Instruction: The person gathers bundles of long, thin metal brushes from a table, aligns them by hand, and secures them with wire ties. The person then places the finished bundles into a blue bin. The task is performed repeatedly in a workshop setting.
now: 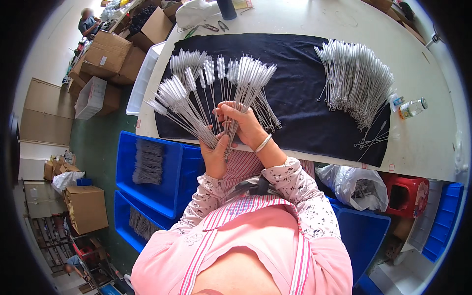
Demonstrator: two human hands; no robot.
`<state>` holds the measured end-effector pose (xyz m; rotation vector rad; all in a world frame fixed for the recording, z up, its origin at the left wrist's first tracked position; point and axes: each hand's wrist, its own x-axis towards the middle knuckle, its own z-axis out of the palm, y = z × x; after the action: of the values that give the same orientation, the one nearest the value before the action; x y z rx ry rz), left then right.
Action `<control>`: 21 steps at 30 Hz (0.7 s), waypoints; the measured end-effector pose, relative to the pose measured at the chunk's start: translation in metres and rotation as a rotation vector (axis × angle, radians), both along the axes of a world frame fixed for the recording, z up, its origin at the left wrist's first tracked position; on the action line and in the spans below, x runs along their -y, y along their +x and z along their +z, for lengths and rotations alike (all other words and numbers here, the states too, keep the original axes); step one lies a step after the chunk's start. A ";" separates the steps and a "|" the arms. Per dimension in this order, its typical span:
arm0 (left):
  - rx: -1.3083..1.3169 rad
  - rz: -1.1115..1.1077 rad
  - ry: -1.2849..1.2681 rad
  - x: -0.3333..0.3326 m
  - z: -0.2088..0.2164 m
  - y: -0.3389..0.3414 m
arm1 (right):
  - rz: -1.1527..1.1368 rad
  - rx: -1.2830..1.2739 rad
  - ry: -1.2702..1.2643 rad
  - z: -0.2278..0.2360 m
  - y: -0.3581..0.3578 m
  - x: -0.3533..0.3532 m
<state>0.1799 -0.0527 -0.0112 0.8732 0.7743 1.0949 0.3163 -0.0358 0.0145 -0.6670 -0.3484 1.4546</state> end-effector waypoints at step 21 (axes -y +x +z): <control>-0.007 -0.078 -0.084 0.003 0.008 -0.002 | -0.041 0.032 -0.005 -0.013 0.000 -0.002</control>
<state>0.1778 -0.0553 -0.0034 0.8300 0.7804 0.9837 0.3164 -0.0343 0.0013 -0.6980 -0.3542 1.4076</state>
